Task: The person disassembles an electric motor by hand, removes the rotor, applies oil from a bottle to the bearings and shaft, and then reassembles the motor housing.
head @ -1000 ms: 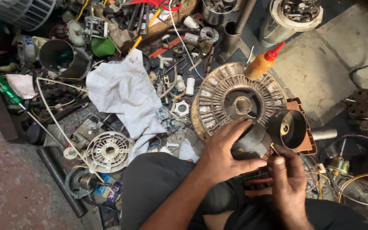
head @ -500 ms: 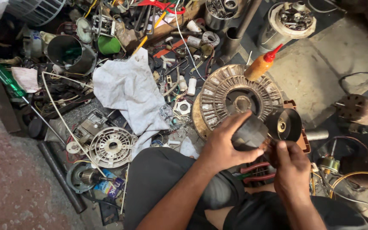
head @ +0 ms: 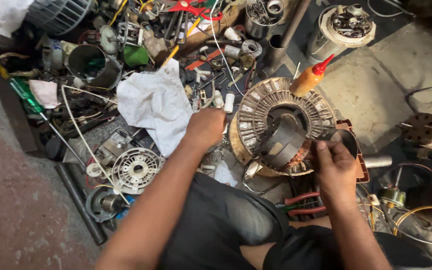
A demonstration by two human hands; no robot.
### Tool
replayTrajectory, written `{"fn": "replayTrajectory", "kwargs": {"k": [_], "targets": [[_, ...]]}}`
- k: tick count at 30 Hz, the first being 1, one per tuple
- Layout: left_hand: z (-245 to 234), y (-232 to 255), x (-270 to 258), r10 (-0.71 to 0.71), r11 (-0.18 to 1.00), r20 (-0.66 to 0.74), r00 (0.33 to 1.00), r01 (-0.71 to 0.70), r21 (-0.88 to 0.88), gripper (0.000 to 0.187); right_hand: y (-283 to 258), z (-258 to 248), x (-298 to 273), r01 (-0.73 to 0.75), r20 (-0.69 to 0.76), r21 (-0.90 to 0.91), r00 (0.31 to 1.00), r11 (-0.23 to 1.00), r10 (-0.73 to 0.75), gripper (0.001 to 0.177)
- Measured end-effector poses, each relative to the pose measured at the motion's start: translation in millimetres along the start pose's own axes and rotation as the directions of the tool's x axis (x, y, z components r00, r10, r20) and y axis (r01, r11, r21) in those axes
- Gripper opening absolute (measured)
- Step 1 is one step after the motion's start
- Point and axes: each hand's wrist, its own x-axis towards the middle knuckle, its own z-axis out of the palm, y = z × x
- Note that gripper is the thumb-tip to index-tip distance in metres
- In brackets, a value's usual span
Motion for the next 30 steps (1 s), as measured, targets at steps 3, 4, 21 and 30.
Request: {"fn": "replayTrajectory", "kwargs": {"k": [3, 4, 21, 30], "targets": [[29, -24, 12, 0.015, 0.974, 0.287, 0.958, -0.079, 0.212, 0.024, 2, 2, -1, 0.010, -0.012, 0.012, 1.000, 1.000, -0.010, 0.021], [41, -30, 15, 0.018, 0.968, 0.384, 0.923, -0.112, 0.223, 0.027, 2, 1, 0, 0.016, -0.015, 0.012, 1.000, 1.000, -0.016, 0.021], [3, -12, -10, 0.014, 0.989, -0.240, 0.971, 0.023, 0.149, 0.020, -47, -14, -50, 0.405, 0.014, -0.423, 0.897, 0.810, -0.441, 0.034], [-15, 12, -48, -0.271, 0.963, -0.561, 0.782, 0.221, -0.157, 0.015, -59, -13, -46, 0.496, 0.045, -0.670, 0.770, 0.553, -0.636, 0.038]]}}
